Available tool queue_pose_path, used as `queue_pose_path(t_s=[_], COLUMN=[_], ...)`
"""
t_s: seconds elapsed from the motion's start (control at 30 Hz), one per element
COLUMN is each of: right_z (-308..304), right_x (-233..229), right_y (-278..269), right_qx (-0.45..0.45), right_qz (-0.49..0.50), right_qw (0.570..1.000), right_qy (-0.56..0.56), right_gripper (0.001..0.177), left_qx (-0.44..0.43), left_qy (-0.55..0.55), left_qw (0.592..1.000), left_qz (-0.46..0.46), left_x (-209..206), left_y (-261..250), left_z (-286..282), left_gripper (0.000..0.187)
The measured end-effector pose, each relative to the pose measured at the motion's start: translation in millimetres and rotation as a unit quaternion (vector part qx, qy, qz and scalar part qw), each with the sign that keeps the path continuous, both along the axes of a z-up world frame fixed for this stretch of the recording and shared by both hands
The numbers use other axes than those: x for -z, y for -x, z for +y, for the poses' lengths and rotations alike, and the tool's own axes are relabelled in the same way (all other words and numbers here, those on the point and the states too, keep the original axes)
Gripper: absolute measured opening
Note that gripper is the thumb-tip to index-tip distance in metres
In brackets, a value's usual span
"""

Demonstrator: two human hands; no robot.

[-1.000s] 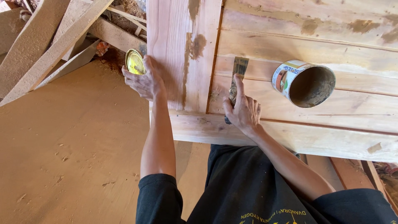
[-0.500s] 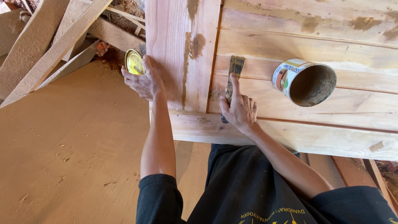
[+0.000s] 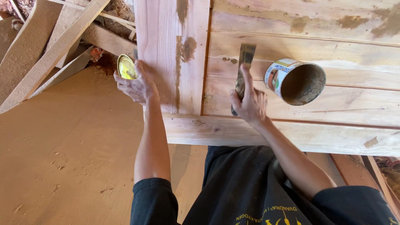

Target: The person applies a brown wood stain to a large wooden door using a paintbrush. They dip the brush into a can of stain and spread it across the surface of the door, covering the wood grain.

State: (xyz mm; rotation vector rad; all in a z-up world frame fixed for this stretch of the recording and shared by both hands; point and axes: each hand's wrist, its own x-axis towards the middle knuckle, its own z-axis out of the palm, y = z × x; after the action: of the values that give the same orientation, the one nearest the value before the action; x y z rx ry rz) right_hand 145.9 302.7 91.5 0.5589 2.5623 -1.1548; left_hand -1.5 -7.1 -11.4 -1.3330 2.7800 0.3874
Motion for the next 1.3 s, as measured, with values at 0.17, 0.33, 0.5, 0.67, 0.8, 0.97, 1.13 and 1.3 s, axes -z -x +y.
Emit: queue_pose_path(t_s=[0.17,0.33,0.5,0.67,0.8,0.97,1.13,1.3], right_z=[27,47,80,95,78,56,55,56], right_x=[-2,58,43,36,51,7,6,-2], right_y=[25,-10,-32,-65,-91,-67,-62,-58], right_qx=[0.04,0.078,0.137,0.118,0.051,0.012,0.0,-0.027], right_qz=[0.078,0.101,0.17,0.123,0.034,-0.048,-0.078,-0.129], right_qw=[0.996,0.987,0.974,0.977,0.992,0.994,0.99,0.986], right_qy=[-0.012,-0.098,-0.061,-0.129,-0.108,-0.098,-0.118,-0.106], right_gripper=[0.074,0.08,0.072,0.077,0.075,0.075,0.076,0.076], left_qx=[-0.006,0.002,0.009,0.011,0.024,0.025,0.028,0.021], left_qy=[0.017,0.013,-0.011,-0.008,-0.015,-0.015,-0.027,-0.011], left_qw=[1.0,1.0,1.0,1.0,0.999,0.999,0.998,0.999], left_qz=[0.001,0.007,0.028,0.028,0.04,0.045,0.05,0.032], left_x=[-1,-5,-18,-16,-13,-15,-12,-15], left_y=[2,0,0,-1,-1,-1,-3,-2], left_z=[4,7,15,15,12,12,9,11], left_gripper=[0.096,0.094,0.092,0.093,0.096,0.096,0.095,0.096])
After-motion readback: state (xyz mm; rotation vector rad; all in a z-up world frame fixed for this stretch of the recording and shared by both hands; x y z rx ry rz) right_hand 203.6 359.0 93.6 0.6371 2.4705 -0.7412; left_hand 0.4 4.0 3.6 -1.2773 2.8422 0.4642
